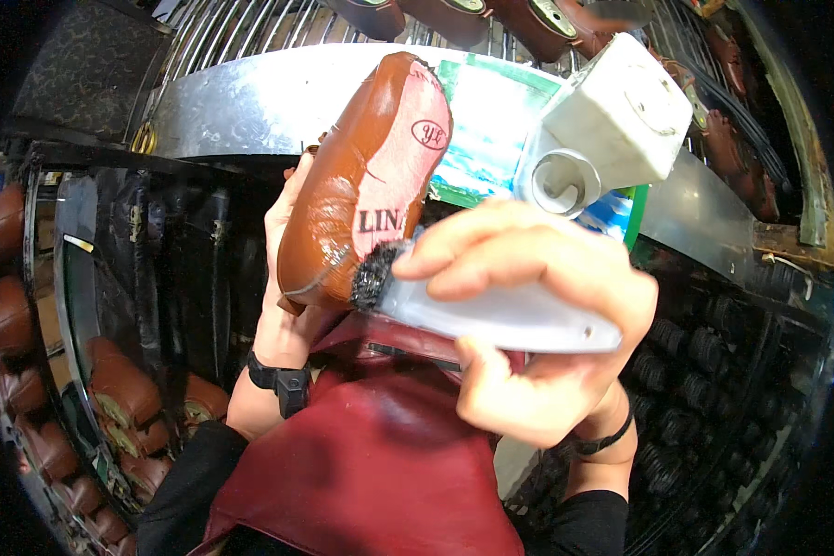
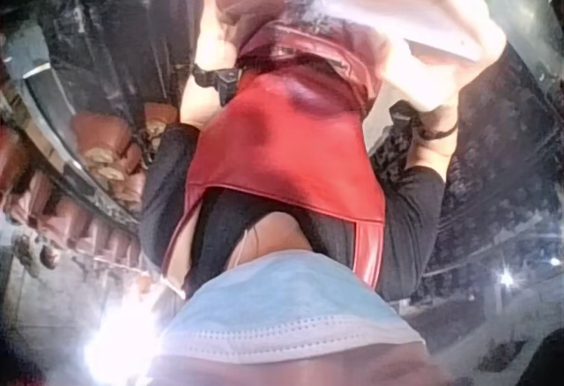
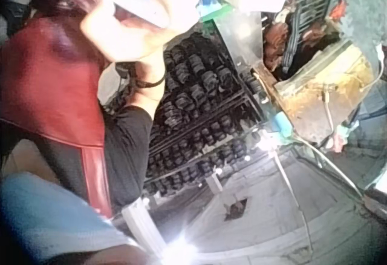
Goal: The recorder is applying glue to the edges of shoe uppers and then inspecting and arranging shoe soles on a rack.
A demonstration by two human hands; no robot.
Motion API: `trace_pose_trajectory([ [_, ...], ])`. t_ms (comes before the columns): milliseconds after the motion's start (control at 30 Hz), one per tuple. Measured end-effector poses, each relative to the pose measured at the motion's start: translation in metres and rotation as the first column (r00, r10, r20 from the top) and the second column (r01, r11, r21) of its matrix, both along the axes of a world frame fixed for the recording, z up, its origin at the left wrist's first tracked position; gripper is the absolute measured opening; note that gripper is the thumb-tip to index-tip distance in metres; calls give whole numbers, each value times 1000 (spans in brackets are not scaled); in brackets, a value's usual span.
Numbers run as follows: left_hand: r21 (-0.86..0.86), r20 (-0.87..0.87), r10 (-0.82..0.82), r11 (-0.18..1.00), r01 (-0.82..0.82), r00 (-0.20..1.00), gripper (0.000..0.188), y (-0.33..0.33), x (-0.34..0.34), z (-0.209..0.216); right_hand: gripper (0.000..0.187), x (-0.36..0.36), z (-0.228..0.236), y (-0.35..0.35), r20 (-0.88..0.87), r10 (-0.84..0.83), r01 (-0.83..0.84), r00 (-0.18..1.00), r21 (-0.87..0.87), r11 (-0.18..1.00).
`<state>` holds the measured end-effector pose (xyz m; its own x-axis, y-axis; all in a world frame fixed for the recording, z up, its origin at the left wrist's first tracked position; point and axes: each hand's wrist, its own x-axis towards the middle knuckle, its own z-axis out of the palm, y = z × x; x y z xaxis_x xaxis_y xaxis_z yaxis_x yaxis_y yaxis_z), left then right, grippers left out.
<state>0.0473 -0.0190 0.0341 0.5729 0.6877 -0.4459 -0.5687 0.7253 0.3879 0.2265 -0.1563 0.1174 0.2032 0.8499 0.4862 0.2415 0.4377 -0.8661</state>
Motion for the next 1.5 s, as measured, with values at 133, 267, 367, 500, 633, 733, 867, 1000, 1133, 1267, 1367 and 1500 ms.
trace_pose_trajectory([
  [133,183,-106,34,983,-15,994,34,0,1,-5,36,29,-1,33,-31,90,-92,995,-69,993],
  [267,83,52,-63,995,59,997,33,17,-7,-15,18,51,-33,65,-452,-163,119,877,-124,985],
  [367,226,-71,37,974,-20,997,31,21,-3,-9,22,16,-79,58,-648,-382,266,658,-274,924],
  [500,601,-250,350,787,-139,903,37,61,-14,-4,21,-30,-76,38,-822,-491,130,290,-474,871],
  [633,759,-368,536,645,-87,760,26,183,-11,15,26,2,-66,48,-822,-479,280,307,-403,871],
  [733,825,-551,632,513,240,545,31,315,21,20,25,19,-64,52,-817,-474,312,327,-380,871],
  [867,265,-691,641,656,707,-335,59,424,88,14,23,17,-70,61,-802,-509,292,313,-429,855],
  [1000,262,-598,746,528,808,-293,57,410,127,-9,21,12,-73,61,-753,-596,346,279,-501,794],
  [1133,393,-709,670,635,665,-220,95,381,62,-19,27,5,-74,62,-633,-639,389,437,-508,769],
  [1267,838,-462,871,367,405,166,41,206,1,-45,33,35,-93,29,-635,-661,423,399,-512,747],
  [1367,846,-377,910,263,463,172,30,63,-93,-92,36,69,-112,0,-655,-517,329,552,-398,856],
  [1500,391,-256,614,772,501,-747,29,-69,-273,-119,38,64,-113,6,-595,-564,345,572,-449,824],
])
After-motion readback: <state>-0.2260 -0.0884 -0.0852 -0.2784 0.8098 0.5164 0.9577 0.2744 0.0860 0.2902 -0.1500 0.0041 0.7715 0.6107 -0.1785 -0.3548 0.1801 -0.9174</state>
